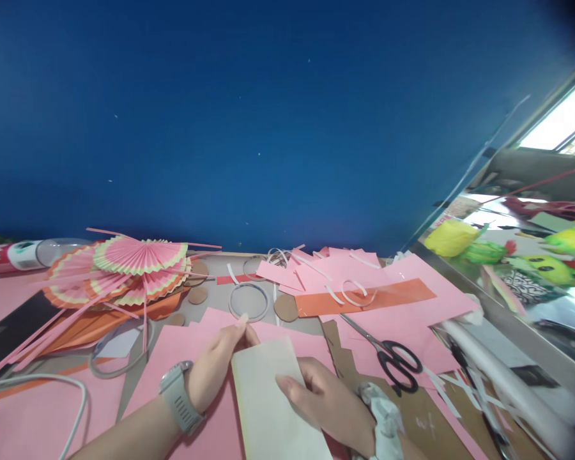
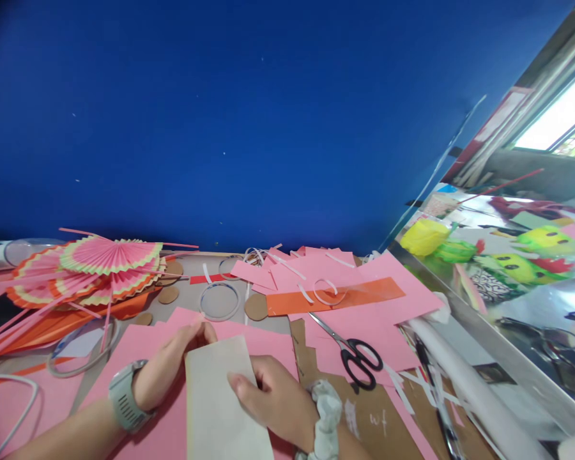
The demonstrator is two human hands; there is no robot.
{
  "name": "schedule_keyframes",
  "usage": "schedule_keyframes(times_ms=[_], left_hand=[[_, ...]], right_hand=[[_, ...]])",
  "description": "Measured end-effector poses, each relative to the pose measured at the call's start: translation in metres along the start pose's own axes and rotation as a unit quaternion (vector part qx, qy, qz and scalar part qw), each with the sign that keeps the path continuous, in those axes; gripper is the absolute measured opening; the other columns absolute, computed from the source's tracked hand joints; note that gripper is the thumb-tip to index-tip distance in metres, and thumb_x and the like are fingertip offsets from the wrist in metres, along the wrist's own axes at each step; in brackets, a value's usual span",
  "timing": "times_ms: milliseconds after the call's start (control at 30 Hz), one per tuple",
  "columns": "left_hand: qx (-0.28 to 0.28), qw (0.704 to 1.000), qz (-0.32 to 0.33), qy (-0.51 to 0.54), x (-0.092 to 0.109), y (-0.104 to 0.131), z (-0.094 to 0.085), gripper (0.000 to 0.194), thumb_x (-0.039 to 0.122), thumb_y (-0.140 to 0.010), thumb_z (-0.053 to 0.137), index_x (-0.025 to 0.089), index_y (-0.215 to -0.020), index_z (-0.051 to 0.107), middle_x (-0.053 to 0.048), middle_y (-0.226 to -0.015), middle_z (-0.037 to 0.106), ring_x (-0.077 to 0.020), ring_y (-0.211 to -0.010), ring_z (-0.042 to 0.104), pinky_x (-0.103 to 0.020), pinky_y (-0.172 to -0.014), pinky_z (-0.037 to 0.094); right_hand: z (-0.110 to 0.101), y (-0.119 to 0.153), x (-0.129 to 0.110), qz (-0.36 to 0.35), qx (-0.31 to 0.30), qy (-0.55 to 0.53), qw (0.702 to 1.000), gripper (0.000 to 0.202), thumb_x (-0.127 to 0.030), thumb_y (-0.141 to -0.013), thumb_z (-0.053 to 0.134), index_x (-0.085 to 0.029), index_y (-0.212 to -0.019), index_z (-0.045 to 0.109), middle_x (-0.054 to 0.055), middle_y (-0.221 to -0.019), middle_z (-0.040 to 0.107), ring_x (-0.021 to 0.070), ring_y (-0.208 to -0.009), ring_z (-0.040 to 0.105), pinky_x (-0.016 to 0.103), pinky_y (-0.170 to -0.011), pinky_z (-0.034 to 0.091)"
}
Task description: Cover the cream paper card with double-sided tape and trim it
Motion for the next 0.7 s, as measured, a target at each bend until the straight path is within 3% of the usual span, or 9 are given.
schedule_keyframes(times_ms=[133,367,500,700], left_hand=[[-0.015,1.000,0.017,-0.021,0.000,0.003,0.001,0.036,0.047,-0.087,0.044,0.018,-0.067,0.045,0.005,-0.059,0.037,-0.0096,-0.053,0.032,-0.021,-0.050,0.028],[-0.051,0.991,0.037,-0.119,0.002,0.008,0.011,0.036,0.040,-0.089,0.042,0.019,-0.061,0.036,0.005,-0.059,0.031,-0.0098,-0.055,0.029,-0.022,-0.051,0.025],[-0.093,0.978,0.049,-0.178,0.004,0.011,0.021,0.034,0.034,-0.089,0.045,0.018,-0.060,0.039,0.006,-0.059,0.032,-0.0100,-0.056,0.029,-0.023,-0.052,0.024],[-0.106,0.970,0.055,-0.214,0.002,0.010,0.023,0.036,0.038,-0.094,0.035,0.019,-0.063,0.030,0.006,-0.062,0.029,-0.0104,-0.059,0.028,-0.023,-0.056,0.026]], right_hand=[[-0.001,0.001,0.000,0.003,-0.005,-0.026,1.000,0.027,-0.038,-0.087,0.039,-0.023,-0.066,0.049,-0.002,-0.064,0.039,0.0144,-0.058,0.035,0.029,-0.057,0.029],[-0.012,-0.004,0.000,-0.027,0.011,-0.098,0.995,0.019,-0.037,-0.085,0.048,-0.020,-0.077,0.054,-0.002,-0.069,0.049,0.0137,-0.065,0.046,0.026,-0.062,0.038],[-0.012,-0.009,-0.002,-0.057,0.017,-0.022,0.998,0.026,-0.042,-0.080,0.060,-0.018,-0.072,0.052,-0.003,-0.071,0.048,0.0127,-0.069,0.045,0.024,-0.066,0.037],[-0.008,-0.011,-0.004,-0.069,0.018,0.024,0.997,0.026,-0.039,-0.087,0.053,-0.018,-0.070,0.049,-0.004,-0.070,0.047,0.0115,-0.069,0.044,0.022,-0.066,0.035]])
Point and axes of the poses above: each hand's wrist, its own y-axis away from the middle knuckle, its own z-axis out of the palm, x = y × z, the point moved 6 cm from there along -y, towards the middle knuckle
